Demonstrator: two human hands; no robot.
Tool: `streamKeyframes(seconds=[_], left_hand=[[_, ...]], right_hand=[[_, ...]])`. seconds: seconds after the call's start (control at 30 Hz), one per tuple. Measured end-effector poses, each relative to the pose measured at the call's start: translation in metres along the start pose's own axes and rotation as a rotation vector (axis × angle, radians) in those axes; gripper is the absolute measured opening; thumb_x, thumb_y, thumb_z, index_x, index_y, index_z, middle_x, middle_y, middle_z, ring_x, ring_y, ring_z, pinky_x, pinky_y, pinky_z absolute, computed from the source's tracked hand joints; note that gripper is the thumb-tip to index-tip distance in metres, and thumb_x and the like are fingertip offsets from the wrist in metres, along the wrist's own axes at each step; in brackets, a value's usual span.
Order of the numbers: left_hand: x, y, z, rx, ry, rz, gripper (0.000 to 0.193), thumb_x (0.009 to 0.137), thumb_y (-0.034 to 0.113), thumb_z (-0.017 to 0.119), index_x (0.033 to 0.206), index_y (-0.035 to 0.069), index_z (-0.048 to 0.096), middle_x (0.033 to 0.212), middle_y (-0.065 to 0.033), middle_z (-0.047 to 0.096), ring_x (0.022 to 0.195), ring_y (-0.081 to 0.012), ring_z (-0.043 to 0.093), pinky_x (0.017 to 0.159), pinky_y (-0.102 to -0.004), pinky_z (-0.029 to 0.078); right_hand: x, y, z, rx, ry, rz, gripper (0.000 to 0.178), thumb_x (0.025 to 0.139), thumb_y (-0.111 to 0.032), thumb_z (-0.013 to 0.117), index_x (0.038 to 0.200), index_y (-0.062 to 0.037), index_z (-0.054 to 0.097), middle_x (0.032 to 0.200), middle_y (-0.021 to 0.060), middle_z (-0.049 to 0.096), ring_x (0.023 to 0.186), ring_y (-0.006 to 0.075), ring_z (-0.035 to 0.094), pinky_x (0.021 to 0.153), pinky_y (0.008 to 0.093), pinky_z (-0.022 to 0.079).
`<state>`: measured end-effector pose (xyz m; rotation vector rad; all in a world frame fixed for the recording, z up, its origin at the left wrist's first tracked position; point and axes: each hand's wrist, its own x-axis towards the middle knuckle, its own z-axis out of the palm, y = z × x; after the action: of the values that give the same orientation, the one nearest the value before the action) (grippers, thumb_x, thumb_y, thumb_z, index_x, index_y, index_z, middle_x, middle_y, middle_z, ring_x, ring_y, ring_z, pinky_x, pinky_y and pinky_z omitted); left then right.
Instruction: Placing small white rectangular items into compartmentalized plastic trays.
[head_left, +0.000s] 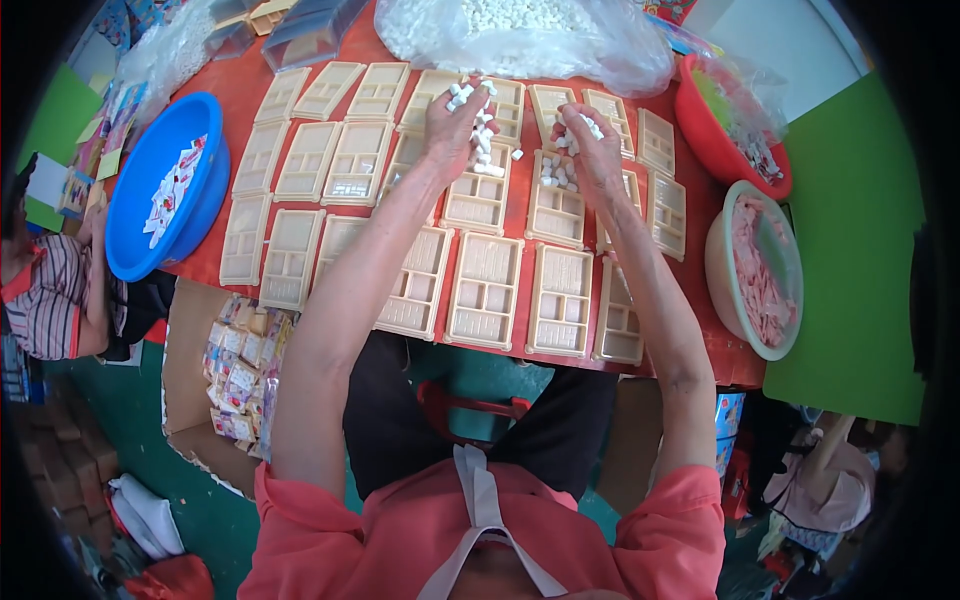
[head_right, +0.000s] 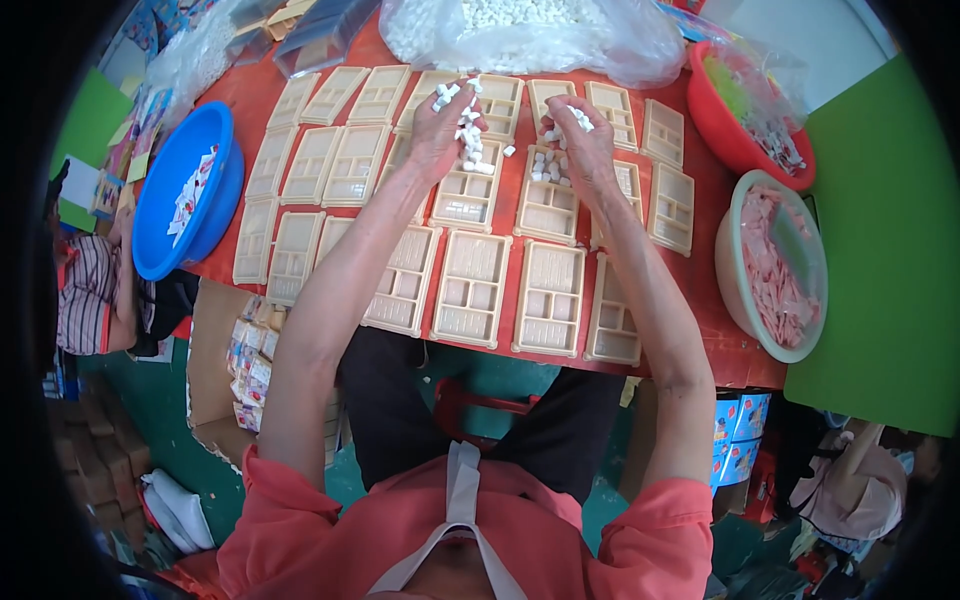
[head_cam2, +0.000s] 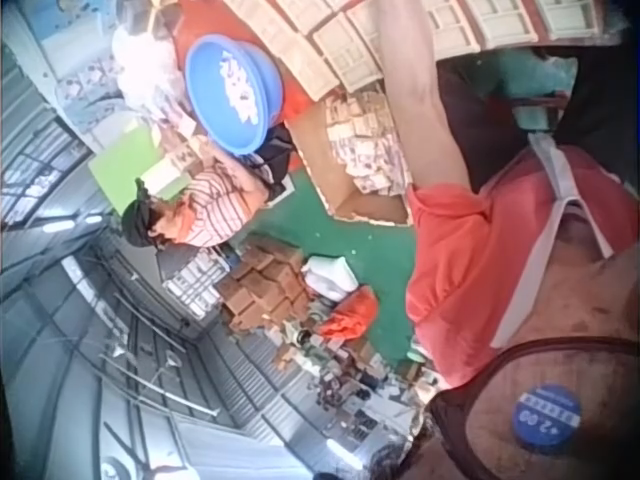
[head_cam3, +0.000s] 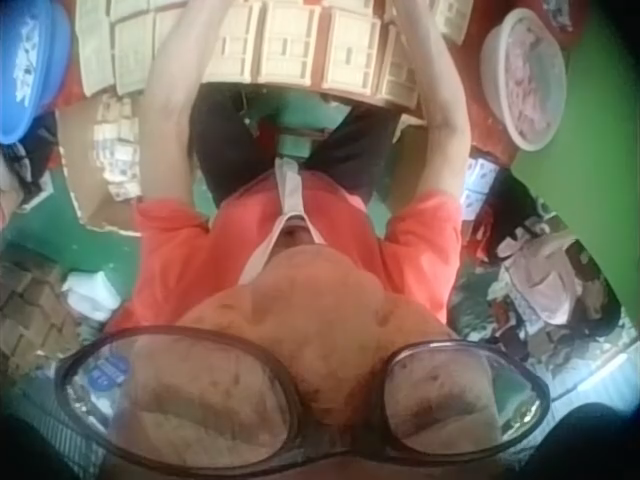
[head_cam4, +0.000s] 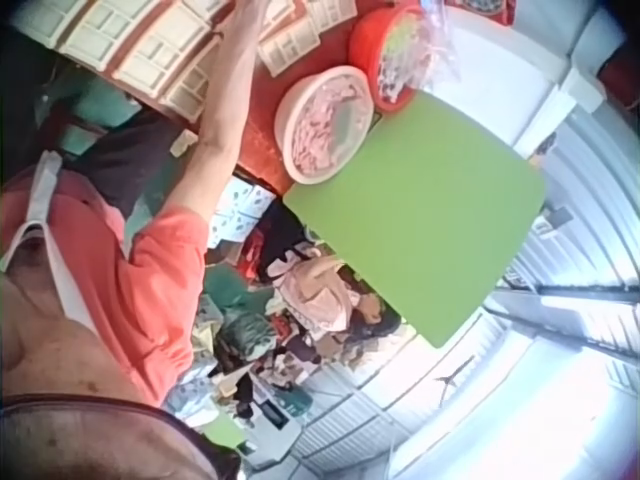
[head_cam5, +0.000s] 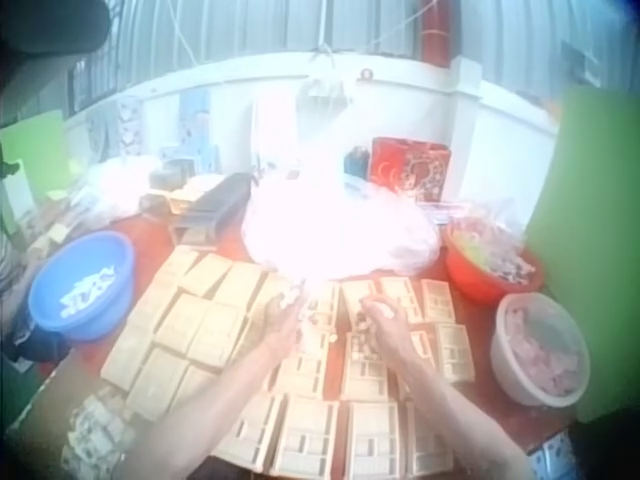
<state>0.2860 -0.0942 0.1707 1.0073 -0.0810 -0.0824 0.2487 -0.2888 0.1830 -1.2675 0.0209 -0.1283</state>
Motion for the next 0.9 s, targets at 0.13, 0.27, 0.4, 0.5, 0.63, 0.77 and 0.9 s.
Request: streamKeyframes(seconds=[0.13,0.27,0.4,0.5,0.63,0.77,0.9], left_hand=[[-0.001,0.002,0.002,-0.072,0.006,-0.019,0.03,0.088,0.016,0.066,0.114,0.004,0.056,0.082,-0.004,0.057,0.064,-0.0133,0.056,0.057,-0.0279,0.049],[0.001,0.004,0.004,-0.09,0.006,-0.029,0.028,0.088,0.016,0.066,0.112,0.005,0.056,0.083,-0.0043,0.057,0.066,-0.0142,0.055,0.06,-0.0299,0.048],[0.007,0.006,-0.005,-0.183,-0.011,-0.02,0.027,0.088,0.013,0.066,0.111,0.007,0.055,0.082,-0.0049,0.058,0.064,-0.0145,0.055,0.057,-0.0299,0.048],[0.006,0.013,-0.004,-0.267,-0.033,-0.06,0.022,0.088,0.013,0.066,0.107,0.008,0.055,0.082,-0.005,0.057,0.066,-0.0147,0.054,0.06,-0.0311,0.047],[-0.007,0.024,-0.004,-0.289,-0.062,-0.082,0.02,0.088,0.013,0.065,0.104,0.008,0.055,0.083,-0.0061,0.056,0.068,-0.0153,0.053,0.059,-0.0301,0.045],[-0.027,0.035,-0.008,-0.235,-0.161,-0.105,0.02,0.089,0.015,0.065,0.103,0.005,0.054,0.082,-0.0067,0.056,0.067,-0.0153,0.052,0.059,-0.0298,0.044],[-0.046,0.043,-0.014,-0.187,-0.223,-0.129,0.022,0.09,0.016,0.064,0.105,0.004,0.055,0.081,-0.0069,0.056,0.067,-0.0154,0.052,0.058,-0.0297,0.043]], right_hand=[[-0.003,-0.004,0.001,-0.021,0.015,0.035,0.024,0.086,-0.026,0.07,0.102,-0.0084,0.063,0.08,0.0026,0.062,0.069,0.0113,0.058,0.055,0.0237,0.041],[0.001,-0.002,-0.007,-0.009,0.012,0.029,0.022,0.087,-0.026,0.068,0.1,-0.0086,0.062,0.08,0.0034,0.062,0.07,0.0108,0.059,0.054,0.0229,0.039],[0.001,-0.004,-0.001,-0.029,0.015,0.045,0.021,0.088,-0.027,0.067,0.099,-0.009,0.062,0.081,0.0034,0.062,0.071,0.01,0.059,0.054,0.022,0.038],[0.001,-0.006,-0.004,-0.043,0.015,0.048,0.022,0.089,-0.027,0.066,0.1,-0.0093,0.061,0.082,0.0031,0.063,0.072,0.0095,0.06,0.054,0.0218,0.038],[-0.002,-0.006,-0.01,-0.05,-0.007,0.051,0.022,0.09,-0.028,0.065,0.101,-0.0096,0.061,0.082,0.0024,0.063,0.073,0.0094,0.06,0.054,0.0215,0.038],[-0.007,-0.006,-0.009,-0.045,-0.05,0.065,0.021,0.09,-0.026,0.065,0.102,-0.0093,0.06,0.083,0.0027,0.063,0.074,0.0095,0.06,0.055,0.021,0.039],[-0.005,0.0,-0.014,-0.002,-0.106,0.026,0.019,0.091,-0.024,0.063,0.102,-0.0083,0.06,0.084,0.0032,0.062,0.073,0.0094,0.058,0.055,0.0211,0.04]])
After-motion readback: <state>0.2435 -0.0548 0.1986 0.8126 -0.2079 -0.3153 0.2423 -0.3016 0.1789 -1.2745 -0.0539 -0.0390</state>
